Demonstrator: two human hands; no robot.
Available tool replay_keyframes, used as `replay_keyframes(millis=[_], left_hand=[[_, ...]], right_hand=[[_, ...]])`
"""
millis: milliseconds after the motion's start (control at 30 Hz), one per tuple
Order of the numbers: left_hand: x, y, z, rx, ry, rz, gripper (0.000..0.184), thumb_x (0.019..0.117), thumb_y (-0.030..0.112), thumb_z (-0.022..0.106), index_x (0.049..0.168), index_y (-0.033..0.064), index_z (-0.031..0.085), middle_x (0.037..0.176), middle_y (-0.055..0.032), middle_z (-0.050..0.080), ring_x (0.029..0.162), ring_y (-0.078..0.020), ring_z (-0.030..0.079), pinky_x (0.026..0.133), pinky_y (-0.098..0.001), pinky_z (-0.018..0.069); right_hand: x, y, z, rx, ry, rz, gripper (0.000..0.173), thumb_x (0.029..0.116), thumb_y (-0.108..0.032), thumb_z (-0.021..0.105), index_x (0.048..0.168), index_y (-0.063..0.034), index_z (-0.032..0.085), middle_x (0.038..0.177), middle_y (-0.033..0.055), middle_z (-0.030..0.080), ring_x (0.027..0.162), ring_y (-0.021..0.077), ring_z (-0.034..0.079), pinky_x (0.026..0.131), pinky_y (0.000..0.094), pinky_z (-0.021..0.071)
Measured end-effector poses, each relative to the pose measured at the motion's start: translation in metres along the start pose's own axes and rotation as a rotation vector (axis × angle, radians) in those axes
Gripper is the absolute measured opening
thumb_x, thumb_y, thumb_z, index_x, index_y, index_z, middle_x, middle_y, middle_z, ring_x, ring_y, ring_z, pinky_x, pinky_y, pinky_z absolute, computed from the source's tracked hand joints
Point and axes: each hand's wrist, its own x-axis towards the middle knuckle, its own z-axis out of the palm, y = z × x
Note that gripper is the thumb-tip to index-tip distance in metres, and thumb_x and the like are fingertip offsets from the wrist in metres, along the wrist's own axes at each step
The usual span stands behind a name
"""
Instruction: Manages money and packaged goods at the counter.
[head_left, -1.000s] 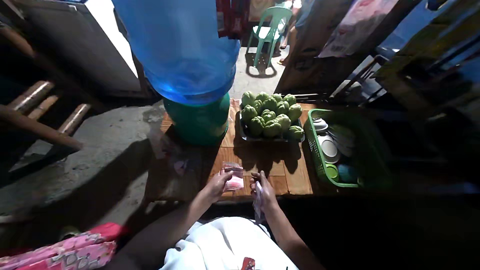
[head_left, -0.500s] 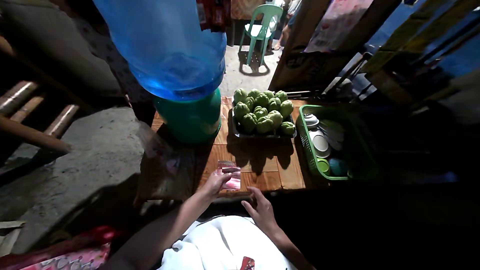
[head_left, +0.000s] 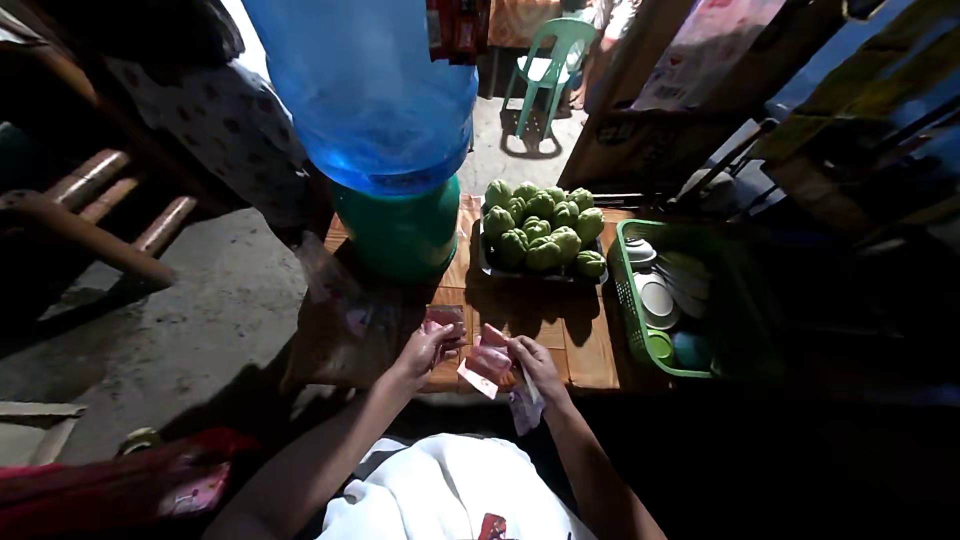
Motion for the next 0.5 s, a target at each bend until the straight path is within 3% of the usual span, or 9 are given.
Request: replay_keyframes(millis=[100,200,333,433,500], left_hand=[[-0.006,-0.003,0.01,0.03,-0.068,0.004,0.027,0.1095,0.016,0.046,0.131,-0.0002,0.043,0.101,-0.0106,0.069,0.083,-0.0154,0.071,0.072,-0.0297,0.0596],[-0.008,-0.011,0.019,0.052,-0.184,0.031,0.034,0.1094,0.021,0.047,0.135,-0.0016,0.044,0.102,-0.0114,0.069,0.087,-0.0173,0.071,0.078,-0.0339,0.0607],[-0.008,-0.02,0.027,0.195,-0.198,0.08,0.036,0.0993,0.001,0.06,0.132,-0.006,0.046,0.103,-0.0122,0.068,0.088,-0.0158,0.07,0.08,-0.0331,0.0606],[-0.013,-0.023,0.035,0.307,-0.091,0.218,0.031,0.0918,-0.012,0.056,0.122,-0.0111,0.054,0.102,-0.0115,0.067,0.088,-0.0092,0.067,0.08,-0.0262,0.0571],[-0.016,-0.026,0.038,0.316,-0.095,0.366,0.03,0.0906,-0.013,0.057,0.121,-0.0135,0.058,0.105,-0.0115,0.07,0.094,-0.0054,0.067,0.087,-0.0229,0.0559]], right_hand=[[0.008,-0.001,-0.006,0.071,-0.034,0.113,0.025,0.1071,-0.009,0.044,0.091,-0.0028,0.062,0.07,-0.0072,0.058,0.06,-0.0022,0.055,0.058,0.0159,0.049],[0.012,0.01,-0.003,-0.015,0.029,0.009,0.023,0.1043,-0.008,0.049,0.086,-0.0026,0.062,0.069,-0.007,0.058,0.06,-0.0029,0.053,0.058,0.0153,0.0464],[0.009,0.015,-0.002,-0.144,0.078,-0.087,0.019,0.1021,-0.012,0.054,0.096,0.0022,0.066,0.08,-0.0008,0.064,0.072,0.0017,0.06,0.071,0.0221,0.0527],[0.008,0.01,0.002,0.14,0.216,0.039,0.017,0.1069,-0.01,0.046,0.11,0.0037,0.056,0.08,-0.001,0.059,0.061,0.0003,0.052,0.056,0.0162,0.0457],[0.011,0.004,0.0,0.409,0.314,0.206,0.022,0.112,-0.017,0.037,0.119,-0.0011,0.051,0.079,-0.0012,0.057,0.054,0.0011,0.05,0.047,0.0149,0.0431]])
